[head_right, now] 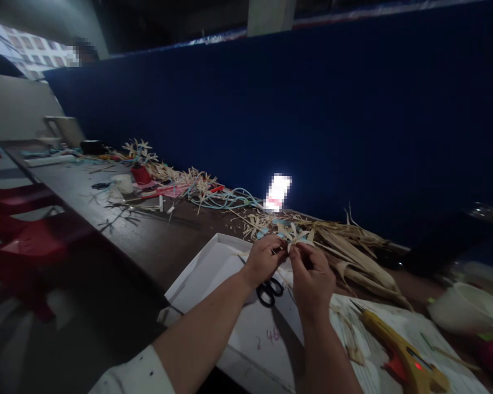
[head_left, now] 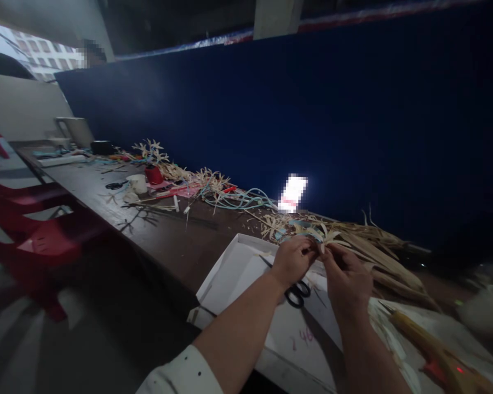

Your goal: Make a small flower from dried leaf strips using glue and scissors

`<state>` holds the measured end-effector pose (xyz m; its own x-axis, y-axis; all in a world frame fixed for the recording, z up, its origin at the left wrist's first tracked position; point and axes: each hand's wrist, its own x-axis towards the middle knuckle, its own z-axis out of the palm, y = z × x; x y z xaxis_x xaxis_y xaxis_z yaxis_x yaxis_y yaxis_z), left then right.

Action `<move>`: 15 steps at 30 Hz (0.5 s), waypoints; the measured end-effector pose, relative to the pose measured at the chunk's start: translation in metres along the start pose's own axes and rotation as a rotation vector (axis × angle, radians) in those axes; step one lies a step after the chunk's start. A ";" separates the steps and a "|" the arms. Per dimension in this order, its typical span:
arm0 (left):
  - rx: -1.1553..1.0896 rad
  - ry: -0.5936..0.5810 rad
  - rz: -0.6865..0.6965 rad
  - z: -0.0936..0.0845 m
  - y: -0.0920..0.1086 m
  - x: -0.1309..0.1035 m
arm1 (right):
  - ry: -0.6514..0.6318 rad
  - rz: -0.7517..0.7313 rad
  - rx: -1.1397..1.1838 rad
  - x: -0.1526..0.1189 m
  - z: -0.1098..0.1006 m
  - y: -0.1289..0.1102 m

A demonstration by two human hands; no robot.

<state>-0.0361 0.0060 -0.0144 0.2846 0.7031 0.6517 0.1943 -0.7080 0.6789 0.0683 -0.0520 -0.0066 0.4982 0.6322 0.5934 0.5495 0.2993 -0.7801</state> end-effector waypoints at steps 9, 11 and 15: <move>-0.477 -0.033 -0.390 -0.021 0.005 0.009 | 0.082 -0.042 -0.048 0.003 -0.002 0.003; -0.629 0.122 -0.500 -0.027 0.002 0.012 | 0.078 -0.075 -0.068 0.003 -0.002 0.003; -0.810 0.202 -0.496 -0.032 -0.001 0.014 | 0.030 -0.221 -0.124 0.000 0.000 -0.001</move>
<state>-0.0624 0.0188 0.0049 0.1634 0.9611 0.2227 -0.4781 -0.1203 0.8700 0.0680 -0.0523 -0.0057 0.3757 0.5390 0.7538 0.7243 0.3366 -0.6017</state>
